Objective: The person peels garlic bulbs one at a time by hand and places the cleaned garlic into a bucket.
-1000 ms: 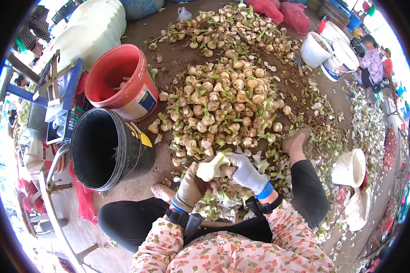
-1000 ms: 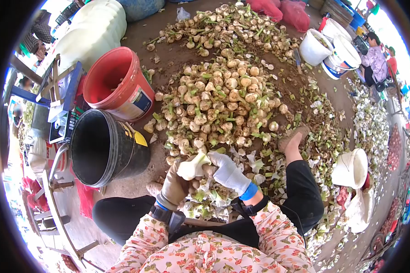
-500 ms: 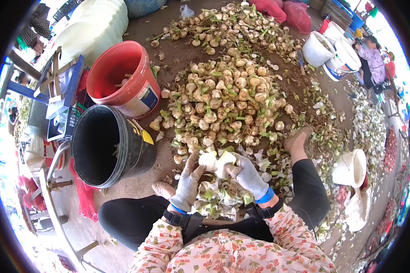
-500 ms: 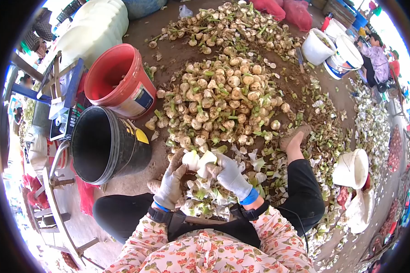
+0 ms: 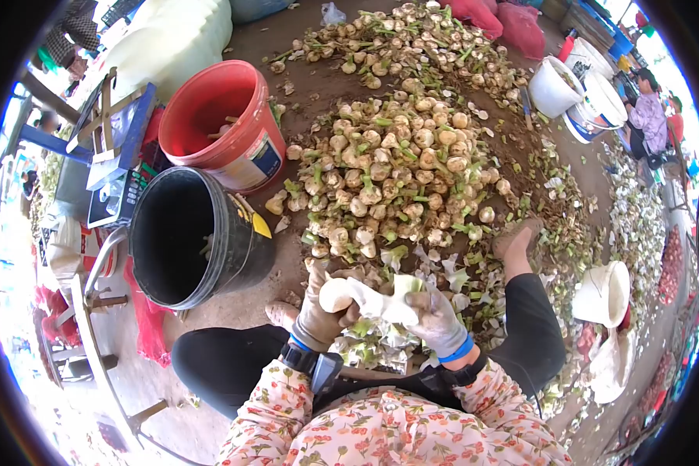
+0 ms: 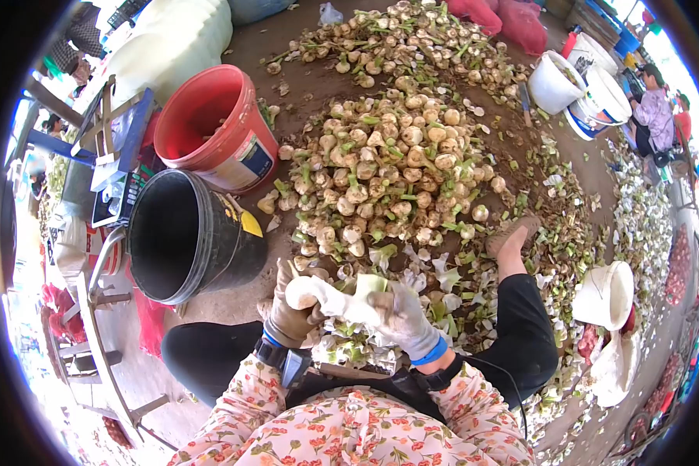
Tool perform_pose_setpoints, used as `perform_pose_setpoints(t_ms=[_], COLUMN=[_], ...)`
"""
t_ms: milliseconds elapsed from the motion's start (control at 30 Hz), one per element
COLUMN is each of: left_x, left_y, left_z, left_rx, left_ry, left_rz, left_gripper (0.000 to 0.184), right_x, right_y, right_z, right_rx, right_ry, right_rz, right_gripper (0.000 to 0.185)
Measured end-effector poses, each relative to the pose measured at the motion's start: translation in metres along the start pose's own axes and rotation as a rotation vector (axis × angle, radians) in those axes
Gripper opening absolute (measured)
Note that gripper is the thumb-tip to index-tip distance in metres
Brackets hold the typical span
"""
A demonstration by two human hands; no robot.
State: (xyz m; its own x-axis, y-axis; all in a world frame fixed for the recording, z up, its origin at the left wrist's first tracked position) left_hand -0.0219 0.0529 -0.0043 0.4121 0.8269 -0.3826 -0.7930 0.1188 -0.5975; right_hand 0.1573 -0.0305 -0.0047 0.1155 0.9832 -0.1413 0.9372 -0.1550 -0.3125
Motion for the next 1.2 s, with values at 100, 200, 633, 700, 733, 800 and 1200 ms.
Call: perform_pose_setpoints(t_ms=[100,200,633,700,733,800,1200], left_x=[0.008,0.014,0.013,0.007,0.007,0.015,-0.007], left_y=[-0.010,0.011,0.014,0.004,0.010,0.024,0.066], left_z=[-0.005,-0.008,-0.018,-0.004,-0.002,-0.006,0.165], left_rx=[-0.497,-0.526,-0.267,-0.388,-0.506,-0.334,-0.526], left_ry=[0.289,0.226,0.291,0.450,0.531,0.360,-0.589], left_rz=[0.152,0.105,0.261,0.298,0.156,0.093,0.305], left_gripper=[0.066,0.058,0.046,0.048,0.050,0.050,0.056], right_x=[-0.009,-0.009,0.037,0.025,0.021,0.019,0.056], right_y=[-0.015,-0.028,-0.042,-0.063,-0.068,-0.062,0.062], right_z=[-0.030,-0.070,-0.012,-0.032,-0.030,-0.033,0.062], right_rx=[0.246,0.288,-0.864,-0.600,-0.522,-0.111,-1.464], right_ry=[-0.199,-0.153,0.417,0.242,0.311,-0.012,-0.509], right_rz=[-0.142,-0.188,-0.276,-0.468,-0.524,-0.365,-0.358], right_gripper=[0.052,0.067,0.023,0.018,0.013,0.014,0.030])
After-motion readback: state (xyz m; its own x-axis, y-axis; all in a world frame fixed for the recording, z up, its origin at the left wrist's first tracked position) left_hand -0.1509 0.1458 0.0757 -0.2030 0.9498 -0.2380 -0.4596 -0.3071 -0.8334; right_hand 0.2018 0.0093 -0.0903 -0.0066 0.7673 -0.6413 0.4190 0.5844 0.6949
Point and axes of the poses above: each hand's wrist, its own x-axis towards the middle knuckle, its own y-axis out of the back of the hand, z = x × y, the point moved 2 cm from there along x, towards the middle knuckle, and after that the axes turned 7 degrees about z, right-handed, at the moved point
